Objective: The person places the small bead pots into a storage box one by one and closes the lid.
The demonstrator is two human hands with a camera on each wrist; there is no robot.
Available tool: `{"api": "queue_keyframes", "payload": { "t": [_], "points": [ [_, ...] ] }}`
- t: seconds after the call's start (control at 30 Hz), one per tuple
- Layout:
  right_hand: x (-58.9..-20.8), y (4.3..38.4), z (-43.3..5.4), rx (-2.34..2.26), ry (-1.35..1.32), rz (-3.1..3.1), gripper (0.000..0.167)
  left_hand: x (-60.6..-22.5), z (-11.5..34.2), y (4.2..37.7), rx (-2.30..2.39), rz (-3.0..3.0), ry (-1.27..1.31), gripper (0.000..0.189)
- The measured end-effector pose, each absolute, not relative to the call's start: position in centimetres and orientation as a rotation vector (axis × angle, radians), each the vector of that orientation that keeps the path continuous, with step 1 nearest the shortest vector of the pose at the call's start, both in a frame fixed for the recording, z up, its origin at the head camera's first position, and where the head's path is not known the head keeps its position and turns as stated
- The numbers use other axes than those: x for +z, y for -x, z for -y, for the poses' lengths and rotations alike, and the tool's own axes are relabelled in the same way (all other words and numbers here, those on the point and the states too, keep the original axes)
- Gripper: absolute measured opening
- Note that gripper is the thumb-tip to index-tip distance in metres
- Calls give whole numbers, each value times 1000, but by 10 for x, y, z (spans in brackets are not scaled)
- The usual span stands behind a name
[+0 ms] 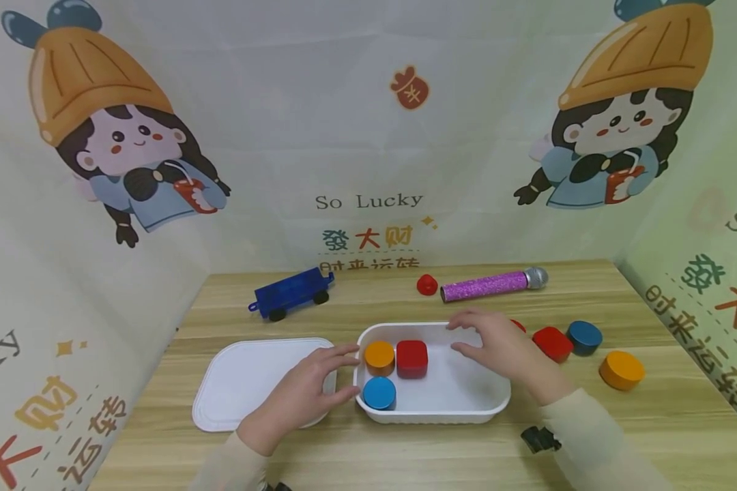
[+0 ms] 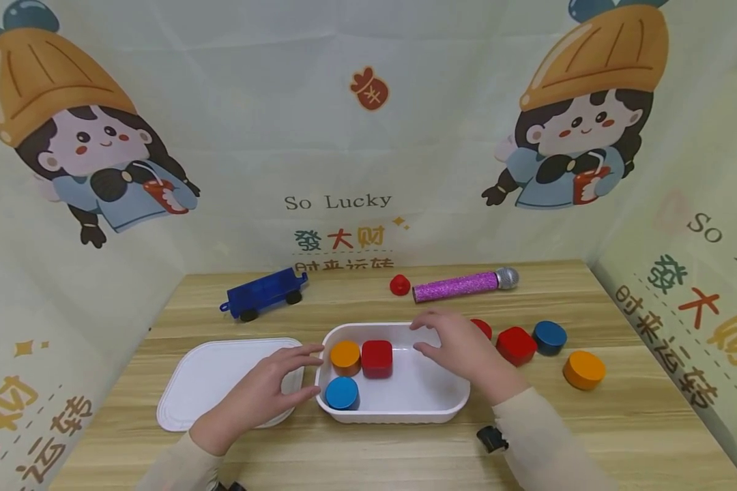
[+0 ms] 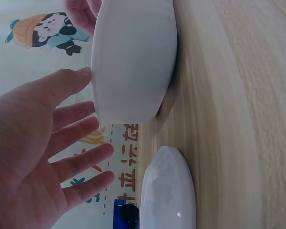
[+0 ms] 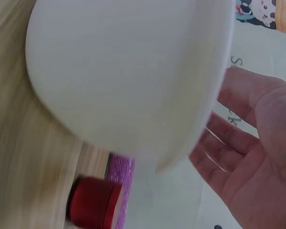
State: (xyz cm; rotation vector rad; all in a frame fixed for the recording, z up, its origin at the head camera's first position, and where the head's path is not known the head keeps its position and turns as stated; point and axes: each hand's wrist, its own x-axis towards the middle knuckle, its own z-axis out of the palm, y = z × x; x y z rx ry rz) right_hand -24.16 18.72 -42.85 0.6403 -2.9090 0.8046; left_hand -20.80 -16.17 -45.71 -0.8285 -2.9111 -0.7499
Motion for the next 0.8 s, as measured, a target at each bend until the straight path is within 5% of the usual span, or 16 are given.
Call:
{"api": "queue_keyframes", "payload": {
  "t": [0.8],
  "points": [
    [-442, 264, -266, 568, -634, 2935, 38, -457, 161, 205, -774, 2903, 811, 43]
  ]
}}
